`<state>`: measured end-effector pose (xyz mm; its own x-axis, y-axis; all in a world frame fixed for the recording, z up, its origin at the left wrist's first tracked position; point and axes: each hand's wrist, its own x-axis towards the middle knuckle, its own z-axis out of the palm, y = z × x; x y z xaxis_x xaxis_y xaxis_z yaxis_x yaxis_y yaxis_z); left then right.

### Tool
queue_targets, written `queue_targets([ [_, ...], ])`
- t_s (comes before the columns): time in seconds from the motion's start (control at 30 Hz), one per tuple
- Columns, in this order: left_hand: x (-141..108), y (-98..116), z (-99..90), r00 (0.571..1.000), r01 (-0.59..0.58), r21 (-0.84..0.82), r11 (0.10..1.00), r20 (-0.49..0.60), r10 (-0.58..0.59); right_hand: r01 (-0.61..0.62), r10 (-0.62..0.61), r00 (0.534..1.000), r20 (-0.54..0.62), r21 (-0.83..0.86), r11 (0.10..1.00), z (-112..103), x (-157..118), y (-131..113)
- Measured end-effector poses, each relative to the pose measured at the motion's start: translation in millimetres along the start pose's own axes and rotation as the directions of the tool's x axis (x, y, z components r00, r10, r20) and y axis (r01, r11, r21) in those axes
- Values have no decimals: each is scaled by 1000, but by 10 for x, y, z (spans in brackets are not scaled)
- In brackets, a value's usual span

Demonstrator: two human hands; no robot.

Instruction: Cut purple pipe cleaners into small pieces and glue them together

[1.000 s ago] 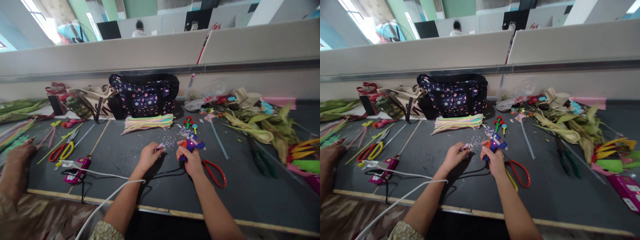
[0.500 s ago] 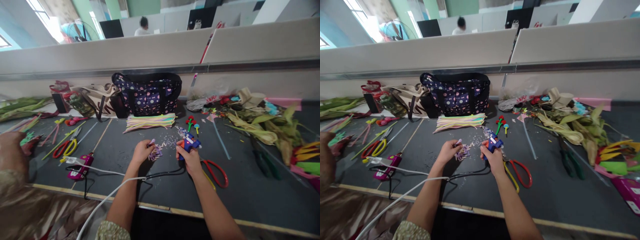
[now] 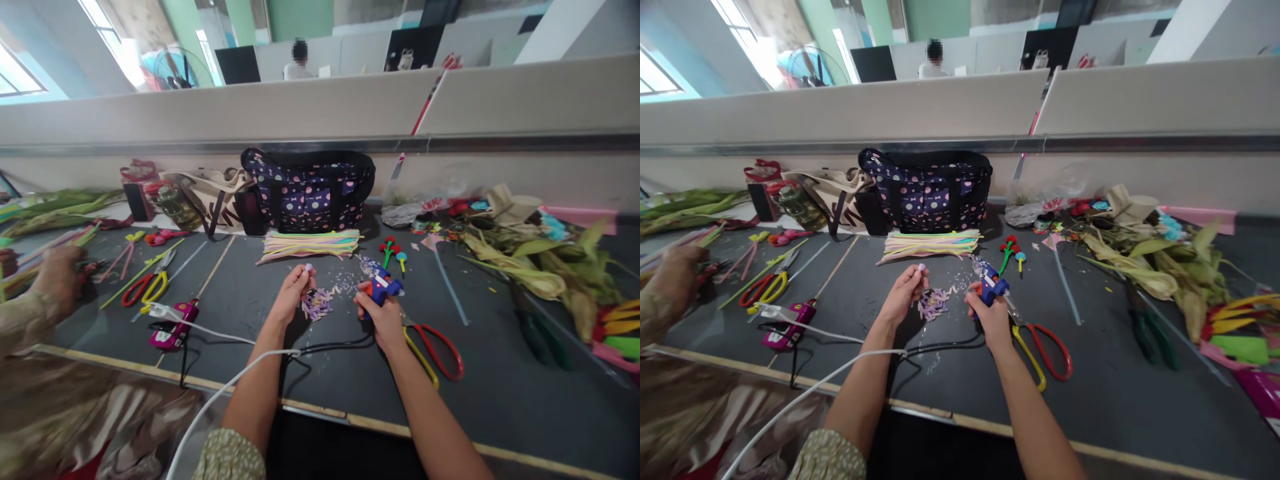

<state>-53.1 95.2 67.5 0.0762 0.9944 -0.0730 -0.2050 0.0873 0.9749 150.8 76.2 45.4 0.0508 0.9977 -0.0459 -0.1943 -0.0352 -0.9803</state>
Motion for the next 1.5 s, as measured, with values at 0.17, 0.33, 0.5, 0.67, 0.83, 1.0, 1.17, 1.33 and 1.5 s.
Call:
queue_targets([
  [0.17,-34,40,44,999,-41,-19,999,-35,41,28,-28,1000,-8,-14,1000,119,-22,-106],
  [0.33,-53,38,52,994,-106,-56,993,-37,104,95,-95,995,0,-72,993,292,31,-237],
  [0.5,-44,4,31,983,-154,-54,987,-111,147,153,-157,987,-19,-153,976,400,140,-167],
  [0.67,-22,-64,51,975,-158,-136,978,-177,133,122,-123,992,-7,-84,989,420,117,-52],
  [0.83,-23,-92,108,961,-209,-140,968,-214,176,80,-81,996,32,14,997,411,31,-73],
  [1.0,-30,-76,100,961,-202,-165,965,-225,163,70,-73,996,54,61,996,390,-7,-117],
  [1.17,-6,-58,41,936,-228,-171,959,-310,167,118,-116,993,23,-128,985,333,74,-67],
  [1.33,8,-76,19,951,-168,-148,975,-285,120,138,-133,990,38,-250,958,336,109,-16],
  [1.5,-20,-90,63,971,-149,-168,974,-209,113,84,-79,995,68,-75,994,374,34,-41],
])
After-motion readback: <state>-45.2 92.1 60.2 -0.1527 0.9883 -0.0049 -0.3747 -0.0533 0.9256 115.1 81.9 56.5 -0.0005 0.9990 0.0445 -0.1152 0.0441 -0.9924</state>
